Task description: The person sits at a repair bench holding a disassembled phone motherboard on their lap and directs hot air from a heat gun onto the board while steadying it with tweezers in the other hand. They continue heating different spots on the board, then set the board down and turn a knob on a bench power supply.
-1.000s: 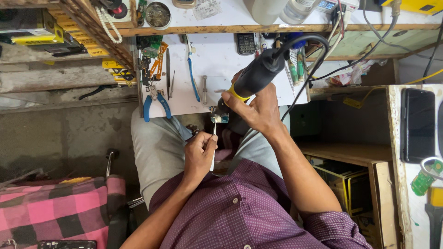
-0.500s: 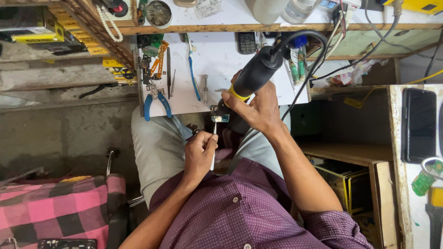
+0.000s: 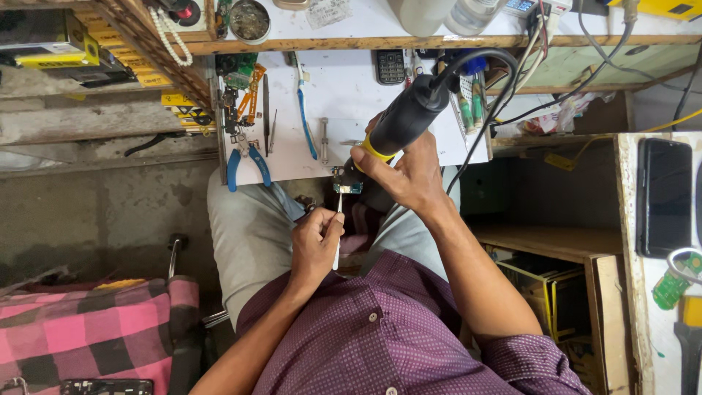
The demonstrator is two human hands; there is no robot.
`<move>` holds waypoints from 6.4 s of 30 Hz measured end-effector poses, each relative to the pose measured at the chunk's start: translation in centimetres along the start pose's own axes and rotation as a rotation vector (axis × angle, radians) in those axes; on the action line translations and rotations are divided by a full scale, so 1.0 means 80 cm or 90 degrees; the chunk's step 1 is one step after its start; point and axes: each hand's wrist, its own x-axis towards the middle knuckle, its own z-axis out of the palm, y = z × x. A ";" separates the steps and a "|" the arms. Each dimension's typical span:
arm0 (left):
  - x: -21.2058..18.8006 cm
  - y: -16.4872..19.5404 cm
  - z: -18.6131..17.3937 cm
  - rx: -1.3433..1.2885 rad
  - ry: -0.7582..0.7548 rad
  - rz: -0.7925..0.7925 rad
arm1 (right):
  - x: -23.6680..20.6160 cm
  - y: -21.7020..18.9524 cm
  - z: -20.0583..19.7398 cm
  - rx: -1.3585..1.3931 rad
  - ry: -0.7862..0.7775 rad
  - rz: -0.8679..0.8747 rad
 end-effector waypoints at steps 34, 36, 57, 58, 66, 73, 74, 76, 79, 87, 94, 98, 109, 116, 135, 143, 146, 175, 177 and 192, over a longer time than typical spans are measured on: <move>-0.001 0.002 0.000 0.005 0.008 0.013 | -0.009 0.008 -0.011 0.000 0.031 0.000; -0.001 0.001 0.001 0.002 0.003 0.004 | -0.011 0.009 -0.012 0.001 0.043 0.007; 0.000 0.002 -0.001 -0.004 -0.013 -0.021 | -0.022 0.011 -0.016 0.017 0.034 0.039; 0.000 0.001 -0.001 -0.012 -0.013 -0.029 | -0.026 0.012 -0.018 0.043 0.057 0.048; -0.023 -0.015 -0.021 -0.190 -0.153 -0.120 | -0.067 0.023 -0.036 0.256 0.230 -0.022; -0.038 -0.037 -0.029 -0.201 -0.167 -0.196 | -0.087 0.027 -0.032 0.304 0.213 0.043; -0.039 -0.038 -0.031 -0.202 -0.161 -0.184 | -0.089 0.025 -0.031 0.326 0.210 0.036; -0.040 -0.039 -0.037 -0.188 -0.169 -0.162 | -0.094 0.021 -0.031 0.339 0.211 0.007; -0.040 -0.036 -0.045 -0.203 -0.193 -0.164 | -0.107 0.014 -0.042 0.330 0.221 -0.056; -0.034 -0.026 -0.045 -0.211 -0.178 -0.168 | -0.171 0.011 -0.145 0.193 0.243 -0.186; -0.033 -0.032 -0.026 -0.267 -0.208 -0.186 | -0.230 -0.010 -0.222 -0.113 0.314 -0.334; -0.031 -0.035 -0.017 -0.288 -0.200 -0.190 | -0.199 0.006 -0.180 -0.062 0.326 -0.261; -0.026 -0.030 -0.027 -0.275 -0.108 -0.199 | -0.165 0.034 -0.042 0.250 0.254 -0.007; -0.024 -0.021 -0.024 -0.231 -0.086 -0.205 | -0.162 0.036 -0.027 0.226 0.301 0.037; -0.006 -0.024 -0.014 -0.145 -0.078 -0.165 | -0.161 0.046 -0.024 0.236 0.274 0.056; -0.005 -0.026 -0.012 -0.135 -0.087 -0.164 | -0.161 0.046 -0.022 0.181 0.240 0.049; -0.004 -0.027 -0.010 -0.151 -0.090 -0.151 | -0.161 0.048 -0.021 0.182 0.241 0.046; 0.001 -0.030 -0.002 -0.321 -0.116 -0.242 | -0.137 0.038 -0.015 0.148 0.154 0.013; 0.002 -0.030 -0.001 -0.328 -0.119 -0.250 | -0.135 0.037 -0.014 0.130 0.155 0.013; -0.002 -0.031 -0.002 -0.411 -0.137 -0.302 | -0.124 0.024 -0.014 0.100 0.146 0.043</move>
